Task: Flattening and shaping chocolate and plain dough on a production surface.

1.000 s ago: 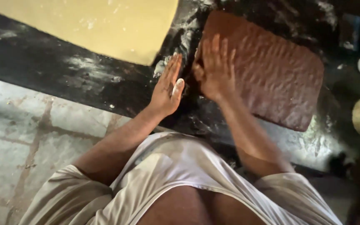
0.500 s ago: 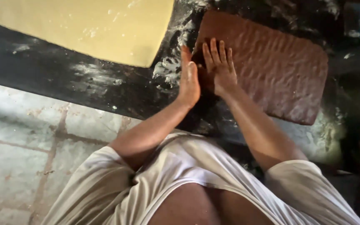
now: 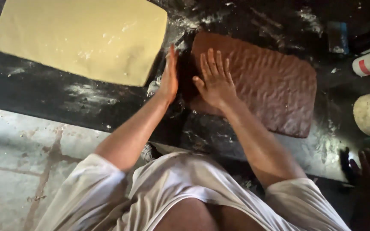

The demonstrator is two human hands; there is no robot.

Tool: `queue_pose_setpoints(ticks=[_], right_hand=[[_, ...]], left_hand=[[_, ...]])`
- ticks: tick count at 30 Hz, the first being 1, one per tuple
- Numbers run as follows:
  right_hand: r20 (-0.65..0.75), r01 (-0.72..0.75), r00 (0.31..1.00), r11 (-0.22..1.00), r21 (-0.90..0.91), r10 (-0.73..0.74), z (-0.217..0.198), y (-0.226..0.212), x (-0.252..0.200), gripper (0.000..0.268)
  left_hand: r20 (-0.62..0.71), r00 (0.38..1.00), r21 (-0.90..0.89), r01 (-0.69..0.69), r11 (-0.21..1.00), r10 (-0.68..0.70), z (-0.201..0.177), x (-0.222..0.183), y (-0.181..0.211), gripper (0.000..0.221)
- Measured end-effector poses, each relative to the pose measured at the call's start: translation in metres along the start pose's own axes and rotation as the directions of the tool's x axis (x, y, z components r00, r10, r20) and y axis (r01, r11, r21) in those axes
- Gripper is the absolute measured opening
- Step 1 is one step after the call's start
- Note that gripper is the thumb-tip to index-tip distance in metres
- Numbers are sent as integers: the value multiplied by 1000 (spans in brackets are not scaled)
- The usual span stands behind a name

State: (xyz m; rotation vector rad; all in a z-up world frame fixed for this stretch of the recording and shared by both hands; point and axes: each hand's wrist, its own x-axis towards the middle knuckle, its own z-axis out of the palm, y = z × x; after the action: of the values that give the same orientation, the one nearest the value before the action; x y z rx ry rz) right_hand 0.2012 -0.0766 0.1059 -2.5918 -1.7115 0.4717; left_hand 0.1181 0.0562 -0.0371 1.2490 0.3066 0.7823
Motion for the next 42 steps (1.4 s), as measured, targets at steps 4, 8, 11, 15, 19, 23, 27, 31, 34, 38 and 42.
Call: queue_pose_setpoints(ticks=[4,8,11,15,19,23,27,31,34,38,42], right_hand=[[80,-24,996,967,-252,46,22,3,13,73],[-33,21,999,998,-63,-23,14,41,20,68],[43,-167,981,942,-291,187,-19,-1,16,75],[-84,-85,994,974,-210,68,12,44,21,77],[-154,-162,972,982,93,175,-11,65,-2,76],[-222,-258,952,945,-201,213,7,78,-8,82],[-72,-246,957,916,317,282,-14,125,-5,74],[-338,-279,911,957,-81,237,-6,173,-15,74],[-386,-319,890,936,-146,243,3,184,-29,77],[-370,-282,893,959,-22,254,2,177,-39,78],[-315,-205,932,978,-43,181,-6,198,-38,76]], left_hand=[[44,989,8,142,990,-142,13,13,14,85],[136,991,-108,-3,994,18,3,40,-30,82],[38,997,-12,74,997,-73,10,50,-19,81],[67,998,39,-24,999,21,9,74,-82,77],[102,993,126,-70,990,57,11,85,-21,77],[278,956,196,-148,969,90,54,127,22,80],[483,875,350,-237,906,42,121,167,35,80],[773,607,575,-546,609,-186,170,167,52,83],[800,419,567,-762,312,-429,179,143,82,91],[811,327,457,-872,176,-484,159,116,46,103],[833,390,489,-851,191,-393,167,127,52,97]])
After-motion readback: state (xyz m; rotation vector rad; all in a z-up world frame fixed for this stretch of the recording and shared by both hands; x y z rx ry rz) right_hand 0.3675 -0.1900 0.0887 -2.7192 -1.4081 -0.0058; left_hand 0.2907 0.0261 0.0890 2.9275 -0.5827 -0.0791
